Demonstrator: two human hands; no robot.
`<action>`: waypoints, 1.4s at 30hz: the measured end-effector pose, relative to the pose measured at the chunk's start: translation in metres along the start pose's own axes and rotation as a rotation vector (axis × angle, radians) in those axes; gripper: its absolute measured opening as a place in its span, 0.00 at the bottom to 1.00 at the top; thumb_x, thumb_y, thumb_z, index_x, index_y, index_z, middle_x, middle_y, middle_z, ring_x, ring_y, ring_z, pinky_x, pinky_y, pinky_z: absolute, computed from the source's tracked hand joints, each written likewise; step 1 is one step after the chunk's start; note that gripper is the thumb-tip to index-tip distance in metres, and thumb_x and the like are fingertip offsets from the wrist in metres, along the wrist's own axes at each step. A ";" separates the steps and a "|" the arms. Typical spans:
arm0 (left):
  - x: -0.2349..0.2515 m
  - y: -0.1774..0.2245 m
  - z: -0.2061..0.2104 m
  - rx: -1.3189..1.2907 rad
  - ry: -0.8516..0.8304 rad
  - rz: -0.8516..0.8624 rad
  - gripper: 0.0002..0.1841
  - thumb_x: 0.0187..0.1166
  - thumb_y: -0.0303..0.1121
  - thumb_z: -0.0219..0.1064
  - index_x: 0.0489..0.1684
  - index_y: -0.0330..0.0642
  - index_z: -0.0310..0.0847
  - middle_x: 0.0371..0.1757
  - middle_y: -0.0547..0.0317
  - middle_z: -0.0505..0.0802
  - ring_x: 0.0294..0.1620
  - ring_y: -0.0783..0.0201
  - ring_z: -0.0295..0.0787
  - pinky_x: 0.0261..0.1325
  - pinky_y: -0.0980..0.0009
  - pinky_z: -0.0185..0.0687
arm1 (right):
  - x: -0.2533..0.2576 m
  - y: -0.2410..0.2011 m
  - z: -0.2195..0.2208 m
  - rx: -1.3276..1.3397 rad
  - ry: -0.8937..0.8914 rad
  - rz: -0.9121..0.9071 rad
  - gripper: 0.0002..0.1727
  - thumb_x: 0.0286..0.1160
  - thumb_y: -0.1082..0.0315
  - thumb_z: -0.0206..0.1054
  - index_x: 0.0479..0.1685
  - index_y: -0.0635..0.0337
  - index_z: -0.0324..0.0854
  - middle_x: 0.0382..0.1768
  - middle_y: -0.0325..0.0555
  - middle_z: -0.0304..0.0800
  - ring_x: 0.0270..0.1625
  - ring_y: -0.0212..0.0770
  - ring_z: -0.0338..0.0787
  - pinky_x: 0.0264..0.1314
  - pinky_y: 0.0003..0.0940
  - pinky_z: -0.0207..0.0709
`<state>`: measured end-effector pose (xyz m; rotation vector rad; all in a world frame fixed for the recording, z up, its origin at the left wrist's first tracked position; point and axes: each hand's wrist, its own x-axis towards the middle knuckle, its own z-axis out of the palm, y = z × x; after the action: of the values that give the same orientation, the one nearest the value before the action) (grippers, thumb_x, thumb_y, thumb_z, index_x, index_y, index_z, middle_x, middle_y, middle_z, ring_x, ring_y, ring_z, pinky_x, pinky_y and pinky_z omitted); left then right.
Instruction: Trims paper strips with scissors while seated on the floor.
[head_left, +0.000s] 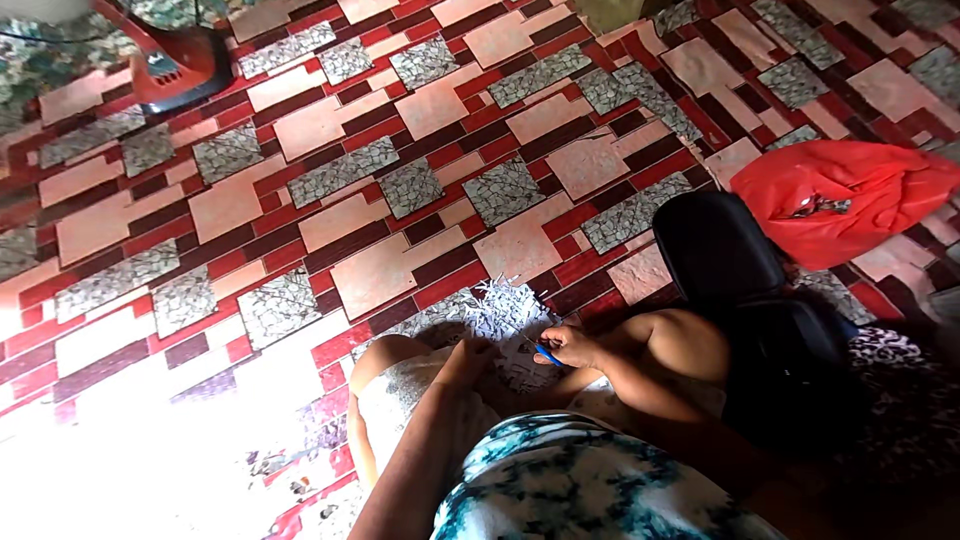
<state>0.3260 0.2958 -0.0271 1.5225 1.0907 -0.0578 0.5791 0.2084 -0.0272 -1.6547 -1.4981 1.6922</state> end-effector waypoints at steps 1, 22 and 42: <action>0.000 0.001 0.000 0.005 -0.005 -0.002 0.12 0.88 0.33 0.62 0.45 0.33 0.87 0.30 0.61 0.87 0.27 0.75 0.78 0.40 0.74 0.79 | 0.000 0.000 0.000 0.000 -0.003 -0.004 0.22 0.76 0.56 0.73 0.53 0.68 0.82 0.33 0.44 0.80 0.32 0.31 0.76 0.41 0.28 0.74; 0.000 0.003 -0.001 0.004 -0.022 -0.008 0.13 0.89 0.33 0.61 0.46 0.32 0.87 0.31 0.61 0.88 0.27 0.76 0.79 0.40 0.75 0.80 | 0.000 -0.001 0.001 0.009 -0.004 0.015 0.21 0.78 0.57 0.72 0.52 0.69 0.82 0.33 0.44 0.80 0.32 0.31 0.77 0.41 0.29 0.74; 0.003 -0.002 -0.002 0.029 -0.021 0.019 0.13 0.88 0.33 0.61 0.47 0.32 0.88 0.32 0.61 0.88 0.28 0.76 0.78 0.41 0.75 0.78 | 0.000 -0.001 0.003 0.066 0.042 0.024 0.19 0.77 0.63 0.73 0.57 0.69 0.83 0.37 0.46 0.89 0.32 0.28 0.84 0.41 0.25 0.80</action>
<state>0.3256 0.2988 -0.0294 1.5547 1.0628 -0.0760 0.5761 0.2079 -0.0269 -1.6695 -1.3940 1.6901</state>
